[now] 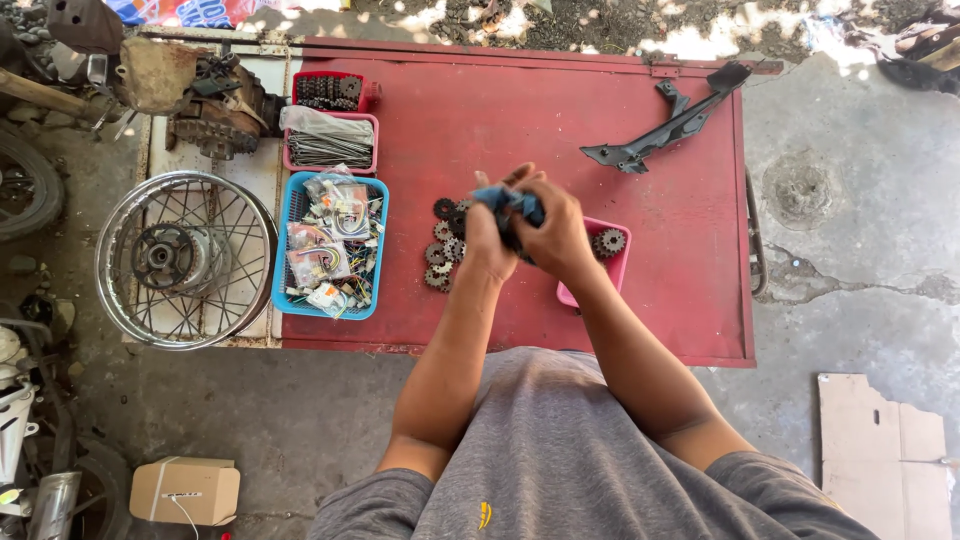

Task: Cleaning motorcycle engine gears using a cloth.

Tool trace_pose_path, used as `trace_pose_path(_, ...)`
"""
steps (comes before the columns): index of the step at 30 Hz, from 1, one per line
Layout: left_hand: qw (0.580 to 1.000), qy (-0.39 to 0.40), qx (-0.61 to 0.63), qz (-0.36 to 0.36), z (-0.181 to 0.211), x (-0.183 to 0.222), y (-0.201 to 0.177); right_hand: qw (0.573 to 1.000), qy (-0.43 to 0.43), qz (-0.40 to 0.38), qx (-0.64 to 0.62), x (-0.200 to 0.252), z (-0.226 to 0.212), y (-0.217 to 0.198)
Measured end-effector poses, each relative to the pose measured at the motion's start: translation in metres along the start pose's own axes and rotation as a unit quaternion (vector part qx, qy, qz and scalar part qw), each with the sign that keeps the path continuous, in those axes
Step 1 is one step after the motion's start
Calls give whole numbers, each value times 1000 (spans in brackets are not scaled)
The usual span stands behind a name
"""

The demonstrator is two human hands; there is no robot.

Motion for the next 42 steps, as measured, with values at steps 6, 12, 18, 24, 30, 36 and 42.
trace_pose_path(6,998,29,-49,-30,-5,2,-8,999,20,-7,-44,10,24,10)
trace_pose_path(12,992,38,-75,-94,-8,-11,-24,998,12,35,-56,-2,11,-4)
trace_pose_path(18,993,19,-82,-88,-6,6,3,996,3,-13,-88,18,25,-3)
trace_pose_path(24,991,29,-85,-96,-39,-14,-13,997,40,62,8,10,0,-37)
trace_pose_path(30,991,29,-70,-110,-34,0,4,987,-66,-40,-140,21,25,-35)
trace_pose_path(36,991,66,-50,-108,-49,7,16,989,-112,60,-75,15,32,-48)
trace_pose_path(42,986,83,-112,-95,-64,-3,-6,988,-22,44,-144,30,32,-44)
Point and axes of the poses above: each hand's wrist, its own x-axis away from the middle knuckle, its own y-axis out of the palm, z = x × y, the point moved 1 cm from there along -x, towards the middle knuckle, and after that the axes turned 9 degrees about x, right-handed, at the moved point
